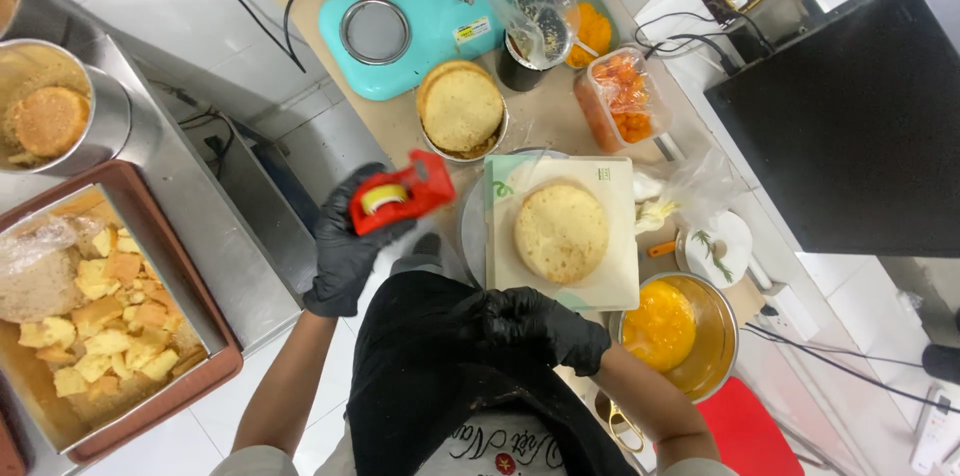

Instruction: Applying a yellow spread to cake boards and placing sponge cake layers on them while preparing packaging materials.

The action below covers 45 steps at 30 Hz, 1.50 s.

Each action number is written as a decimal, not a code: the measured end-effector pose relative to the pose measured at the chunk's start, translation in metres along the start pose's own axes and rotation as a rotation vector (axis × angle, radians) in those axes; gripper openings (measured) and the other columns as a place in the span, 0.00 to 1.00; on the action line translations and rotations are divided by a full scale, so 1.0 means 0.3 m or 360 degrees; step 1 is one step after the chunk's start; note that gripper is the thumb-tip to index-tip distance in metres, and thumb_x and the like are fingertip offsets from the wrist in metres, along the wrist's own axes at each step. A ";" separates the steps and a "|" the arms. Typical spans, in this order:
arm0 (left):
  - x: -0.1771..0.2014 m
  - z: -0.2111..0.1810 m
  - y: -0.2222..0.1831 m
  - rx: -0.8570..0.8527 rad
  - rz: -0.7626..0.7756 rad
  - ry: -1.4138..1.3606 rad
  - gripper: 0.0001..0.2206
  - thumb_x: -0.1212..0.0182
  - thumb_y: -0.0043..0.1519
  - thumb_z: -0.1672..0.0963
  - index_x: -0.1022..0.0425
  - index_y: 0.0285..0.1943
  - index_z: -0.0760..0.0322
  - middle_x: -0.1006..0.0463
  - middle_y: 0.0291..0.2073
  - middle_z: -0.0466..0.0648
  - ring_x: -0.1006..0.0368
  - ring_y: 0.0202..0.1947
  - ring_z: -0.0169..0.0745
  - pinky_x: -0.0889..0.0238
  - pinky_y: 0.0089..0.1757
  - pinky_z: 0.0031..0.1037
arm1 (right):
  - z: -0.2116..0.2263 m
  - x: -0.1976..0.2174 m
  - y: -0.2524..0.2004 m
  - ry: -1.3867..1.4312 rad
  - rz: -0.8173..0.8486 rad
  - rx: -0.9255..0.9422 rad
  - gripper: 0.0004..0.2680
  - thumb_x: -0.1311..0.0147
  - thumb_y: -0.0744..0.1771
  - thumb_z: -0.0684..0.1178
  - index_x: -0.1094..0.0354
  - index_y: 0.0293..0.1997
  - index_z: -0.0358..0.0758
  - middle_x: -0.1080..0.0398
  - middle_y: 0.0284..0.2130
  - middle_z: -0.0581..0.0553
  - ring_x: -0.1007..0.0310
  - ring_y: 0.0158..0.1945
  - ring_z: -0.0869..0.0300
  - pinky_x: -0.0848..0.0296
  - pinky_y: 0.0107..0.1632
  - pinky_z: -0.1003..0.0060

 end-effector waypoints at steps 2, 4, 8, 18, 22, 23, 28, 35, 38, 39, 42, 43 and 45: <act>0.264 0.034 -0.003 -0.0422 -0.0678 0.0128 0.31 0.23 0.54 0.63 0.32 0.66 0.60 0.29 0.63 0.47 0.29 0.62 0.39 0.28 0.60 0.35 | 0.076 -0.044 0.015 -0.0189 -0.0223 -0.0190 0.17 0.41 0.67 0.49 0.32 0.62 0.35 0.26 0.52 0.43 0.28 0.56 0.62 0.30 0.61 0.67; 0.580 0.211 -0.075 -0.0379 -0.1014 0.0594 0.27 0.21 0.55 0.60 0.30 0.62 0.61 0.26 0.56 0.47 0.27 0.56 0.40 0.28 0.55 0.33 | 0.049 0.027 -0.008 -0.0141 -0.0335 -0.0136 0.17 0.41 0.67 0.50 0.31 0.60 0.33 0.26 0.53 0.42 0.27 0.55 0.60 0.29 0.59 0.66; 0.980 0.328 -0.303 -0.0199 -0.1668 0.1582 0.30 0.18 0.60 0.56 0.33 0.67 0.65 0.32 0.56 0.54 0.30 0.57 0.52 0.35 0.56 0.40 | 0.037 0.247 -0.143 -0.0117 -0.0771 0.0159 0.15 0.45 0.69 0.50 0.28 0.57 0.27 0.26 0.58 0.38 0.28 0.51 0.58 0.29 0.55 0.64; 0.929 0.264 -0.412 0.0575 -0.1871 0.2620 0.47 0.22 0.48 0.51 0.47 0.72 0.76 0.44 0.64 0.75 0.47 0.65 0.88 0.49 0.56 0.69 | 0.117 0.711 -0.454 -0.0613 -0.1703 0.0647 0.08 0.44 0.69 0.45 0.28 0.50 0.32 0.24 0.54 0.40 0.26 0.48 0.62 0.29 0.47 0.68; 0.534 0.200 -0.100 0.0108 -0.1095 0.2005 0.39 0.33 0.65 0.52 0.51 0.82 0.68 0.46 0.75 0.68 0.49 0.72 0.70 0.46 0.65 0.52 | 0.122 0.773 -0.447 -0.0656 -0.1807 0.0527 0.09 0.45 0.70 0.43 0.28 0.56 0.33 0.26 0.52 0.40 0.28 0.45 0.62 0.32 0.43 0.71; 0.370 0.198 -0.002 -0.0146 -0.0701 0.1832 0.31 0.34 0.69 0.51 0.40 0.77 0.65 0.34 0.71 0.61 0.40 0.72 0.59 0.43 0.66 0.45 | 0.143 0.771 -0.426 -0.0650 -0.1730 0.0560 0.08 0.46 0.69 0.44 0.29 0.53 0.33 0.26 0.56 0.42 0.27 0.43 0.62 0.30 0.41 0.70; -0.255 0.333 0.328 0.0260 0.0213 0.0878 0.33 0.34 0.61 0.47 0.36 0.71 0.66 0.29 0.64 0.55 0.30 0.62 0.48 0.32 0.56 0.36 | 0.129 0.891 -0.305 -0.0383 -0.1610 0.0577 0.09 0.48 0.70 0.46 0.31 0.53 0.33 0.26 0.53 0.43 0.23 0.46 0.60 0.26 0.42 0.66; -0.609 0.707 0.449 0.0235 0.0841 0.1557 0.45 0.34 0.59 0.44 0.49 0.75 0.78 0.30 0.59 0.69 0.31 0.58 0.62 0.35 0.55 0.42 | -0.037 1.070 -0.206 -0.0398 -0.1505 0.0408 0.08 0.47 0.71 0.47 0.32 0.51 0.34 0.26 0.46 0.44 0.25 0.49 0.60 0.24 0.53 0.64; -0.656 0.678 0.435 0.0201 0.0860 0.1581 0.41 0.37 0.59 0.48 0.49 0.76 0.75 0.25 0.53 0.61 0.28 0.54 0.59 0.34 0.51 0.44 | -0.037 1.048 -0.190 -0.0431 -0.1467 0.0535 0.08 0.48 0.72 0.47 0.31 0.50 0.31 0.25 0.45 0.42 0.26 0.49 0.60 0.26 0.56 0.64; -0.663 0.707 0.428 0.0201 0.0879 0.1578 0.41 0.37 0.59 0.48 0.49 0.76 0.75 0.25 0.53 0.61 0.28 0.54 0.59 0.34 0.51 0.44 | -0.040 1.046 -0.196 -0.0424 -0.1484 0.0536 0.08 0.48 0.72 0.47 0.31 0.50 0.31 0.25 0.45 0.42 0.26 0.49 0.60 0.26 0.56 0.64; -0.674 0.709 0.436 0.0005 0.0781 0.1549 0.35 0.38 0.59 0.52 0.44 0.75 0.72 0.23 0.50 0.57 0.27 0.50 0.56 0.33 0.49 0.44 | -0.038 1.038 -0.196 -0.0272 -0.1419 0.0635 0.08 0.47 0.71 0.47 0.33 0.50 0.31 0.25 0.46 0.43 0.25 0.51 0.61 0.26 0.57 0.65; -0.674 0.701 0.440 0.0034 0.0768 0.1515 0.33 0.38 0.60 0.52 0.41 0.74 0.69 0.22 0.49 0.56 0.26 0.50 0.54 0.32 0.49 0.42 | -0.040 1.036 -0.196 -0.0286 -0.1400 0.0627 0.08 0.47 0.71 0.46 0.32 0.50 0.30 0.25 0.46 0.41 0.26 0.52 0.60 0.27 0.58 0.64; -0.678 0.682 0.447 0.0063 0.0768 0.1480 0.31 0.38 0.61 0.52 0.38 0.73 0.67 0.22 0.48 0.56 0.25 0.50 0.52 0.32 0.49 0.41 | -0.020 1.018 -0.204 -0.0295 -0.1392 0.0621 0.08 0.46 0.72 0.45 0.31 0.51 0.28 0.25 0.46 0.40 0.26 0.52 0.59 0.28 0.59 0.64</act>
Point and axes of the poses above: each hand's wrist, its own y-axis towards the middle knuckle, its own x-axis out of the back of the hand, z = x × y, the point moved 9 cm from there along y, towards the middle knuckle
